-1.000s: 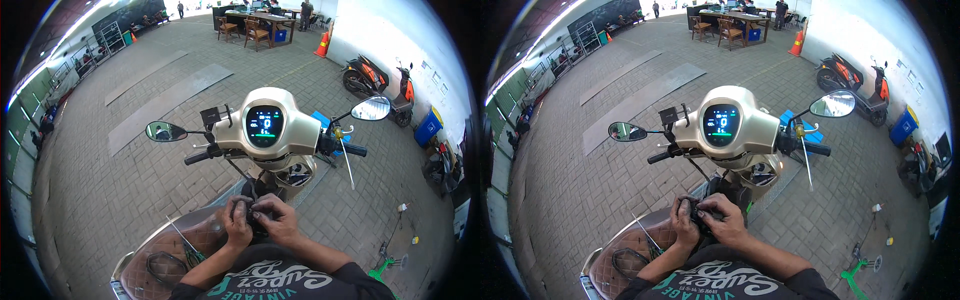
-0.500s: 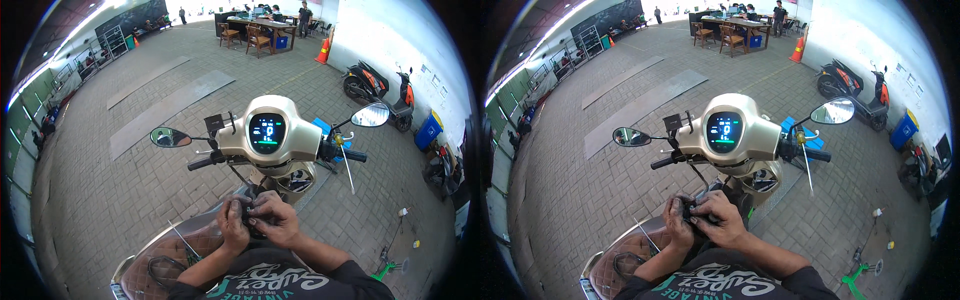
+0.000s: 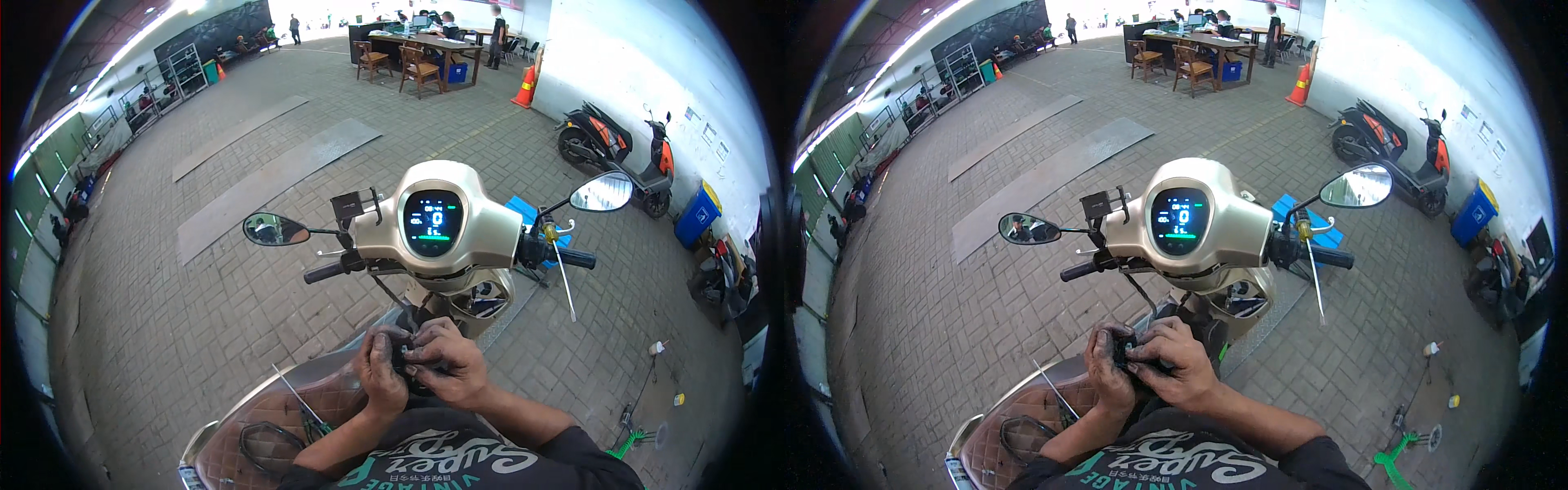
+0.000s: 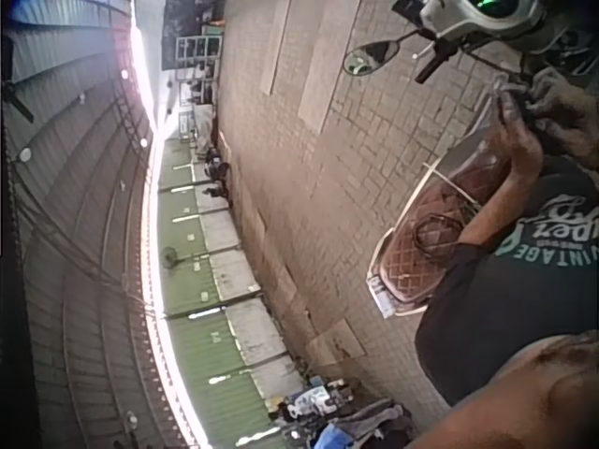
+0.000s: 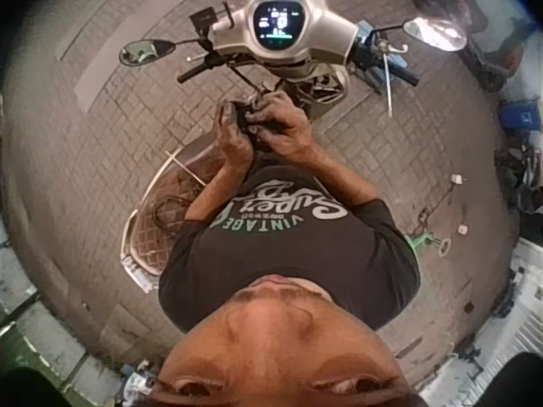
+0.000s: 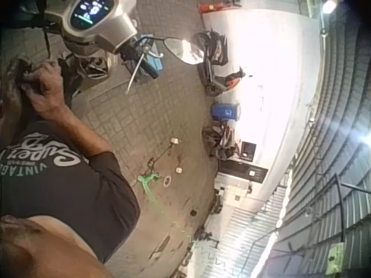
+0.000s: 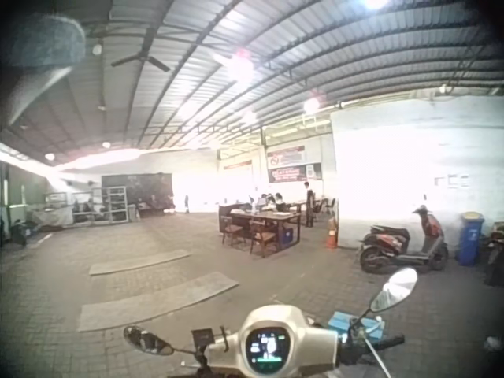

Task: The person manipulates the internal wiring and a connector of an electric scooter using pliers. They use the pliers to strip or adjust wires and then attempt to reconnect a plastic component by hand.

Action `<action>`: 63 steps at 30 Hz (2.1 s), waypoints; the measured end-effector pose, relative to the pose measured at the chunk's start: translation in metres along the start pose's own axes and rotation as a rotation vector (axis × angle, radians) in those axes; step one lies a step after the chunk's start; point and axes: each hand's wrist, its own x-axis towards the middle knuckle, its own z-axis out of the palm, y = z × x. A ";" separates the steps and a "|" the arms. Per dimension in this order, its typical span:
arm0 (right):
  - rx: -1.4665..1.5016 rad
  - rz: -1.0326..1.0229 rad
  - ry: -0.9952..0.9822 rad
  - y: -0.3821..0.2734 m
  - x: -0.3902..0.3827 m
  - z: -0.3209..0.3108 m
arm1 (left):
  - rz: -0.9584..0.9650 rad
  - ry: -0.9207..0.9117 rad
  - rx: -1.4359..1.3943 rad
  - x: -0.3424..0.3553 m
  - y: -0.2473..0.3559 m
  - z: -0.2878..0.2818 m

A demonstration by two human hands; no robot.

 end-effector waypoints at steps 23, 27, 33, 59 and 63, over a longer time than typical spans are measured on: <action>-0.117 -0.075 0.145 -0.011 0.006 0.000 | 0.126 -0.020 0.023 0.008 -0.002 0.010; -0.109 -0.060 0.142 -0.007 0.022 -0.012 | 0.189 -0.053 0.141 0.011 0.004 0.017; -0.138 -0.139 0.145 -0.017 0.002 -0.001 | 0.214 -0.108 0.078 0.008 0.007 0.010; -0.157 -0.110 0.202 -0.008 0.011 -0.017 | 0.201 -0.221 0.192 0.010 0.015 0.020; -0.126 -0.070 0.154 -0.014 0.009 -0.014 | 0.124 -0.246 0.168 0.006 0.020 0.009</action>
